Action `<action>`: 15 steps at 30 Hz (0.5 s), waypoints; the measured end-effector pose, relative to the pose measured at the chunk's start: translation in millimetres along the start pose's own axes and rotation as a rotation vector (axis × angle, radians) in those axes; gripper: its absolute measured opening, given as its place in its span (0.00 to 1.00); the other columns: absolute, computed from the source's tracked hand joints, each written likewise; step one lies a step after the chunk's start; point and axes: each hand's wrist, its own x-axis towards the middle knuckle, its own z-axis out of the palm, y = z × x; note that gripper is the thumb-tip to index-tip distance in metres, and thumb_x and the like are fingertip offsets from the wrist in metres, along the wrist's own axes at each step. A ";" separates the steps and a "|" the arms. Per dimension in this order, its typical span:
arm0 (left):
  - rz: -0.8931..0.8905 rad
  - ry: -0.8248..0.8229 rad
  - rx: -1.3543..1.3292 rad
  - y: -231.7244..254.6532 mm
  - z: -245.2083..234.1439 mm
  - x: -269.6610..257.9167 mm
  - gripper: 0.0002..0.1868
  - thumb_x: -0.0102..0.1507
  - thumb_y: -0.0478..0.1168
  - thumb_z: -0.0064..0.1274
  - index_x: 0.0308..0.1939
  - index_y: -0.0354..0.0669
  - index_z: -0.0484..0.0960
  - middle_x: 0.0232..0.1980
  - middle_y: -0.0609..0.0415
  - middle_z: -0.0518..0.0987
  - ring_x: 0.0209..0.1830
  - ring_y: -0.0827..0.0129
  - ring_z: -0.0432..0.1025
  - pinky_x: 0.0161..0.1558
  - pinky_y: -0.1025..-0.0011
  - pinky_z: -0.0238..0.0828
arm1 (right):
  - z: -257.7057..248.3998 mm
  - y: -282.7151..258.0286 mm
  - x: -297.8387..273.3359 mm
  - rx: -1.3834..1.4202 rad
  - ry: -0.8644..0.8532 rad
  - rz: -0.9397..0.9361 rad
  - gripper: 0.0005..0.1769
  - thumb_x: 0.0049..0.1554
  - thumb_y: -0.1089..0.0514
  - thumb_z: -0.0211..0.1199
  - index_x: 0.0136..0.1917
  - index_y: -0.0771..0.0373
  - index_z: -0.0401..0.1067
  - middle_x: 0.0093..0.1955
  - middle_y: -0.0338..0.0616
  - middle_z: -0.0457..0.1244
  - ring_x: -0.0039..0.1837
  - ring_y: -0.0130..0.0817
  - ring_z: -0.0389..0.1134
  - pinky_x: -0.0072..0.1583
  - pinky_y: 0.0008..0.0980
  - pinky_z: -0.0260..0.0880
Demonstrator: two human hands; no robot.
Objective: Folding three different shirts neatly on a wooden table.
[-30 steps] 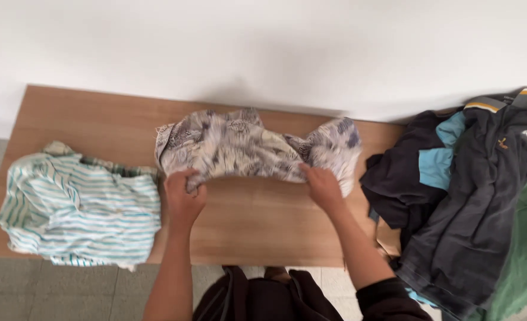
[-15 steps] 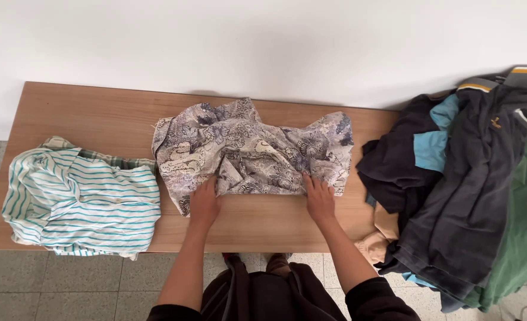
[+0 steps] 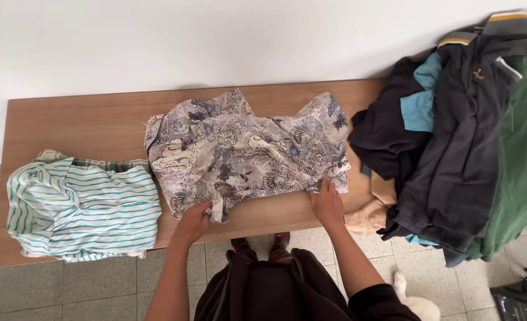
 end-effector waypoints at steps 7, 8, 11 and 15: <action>0.023 -0.043 0.230 15.7 -23.2 -18.0 0.24 0.55 0.36 0.41 0.57 0.48 0.69 0.38 0.40 0.77 0.45 0.47 0.72 0.50 0.57 0.63 | 59.0 67.1 -3.2 -0.144 0.186 -0.011 0.13 0.43 0.50 0.61 0.41 0.52 0.67 0.36 0.39 0.59 0.40 0.43 0.66 0.41 0.39 0.67; 0.042 -0.051 0.237 15.0 -23.6 -17.8 0.24 0.53 0.35 0.43 0.55 0.47 0.71 0.38 0.40 0.77 0.45 0.47 0.72 0.50 0.56 0.63 | 55.8 72.0 -3.2 -0.180 0.210 -0.067 0.11 0.41 0.50 0.61 0.39 0.51 0.67 0.39 0.37 0.59 0.44 0.41 0.64 0.44 0.36 0.64; 0.049 -0.033 0.174 12.7 -24.5 -21.0 0.22 0.51 0.31 0.45 0.50 0.46 0.75 0.39 0.41 0.79 0.47 0.47 0.71 0.50 0.56 0.64 | 54.3 96.2 -2.8 -0.184 0.241 -0.167 0.09 0.39 0.50 0.60 0.35 0.50 0.65 0.43 0.36 0.59 0.51 0.37 0.62 0.50 0.33 0.61; -0.010 -0.038 0.202 -9.0 -21.3 -22.4 0.19 0.50 0.29 0.46 0.43 0.48 0.79 0.40 0.46 0.80 0.49 0.52 0.72 0.52 0.59 0.65 | 40.5 117.5 -5.3 -0.008 0.133 -0.309 0.09 0.36 0.54 0.61 0.29 0.51 0.61 0.34 0.35 0.60 0.43 0.35 0.65 0.49 0.32 0.63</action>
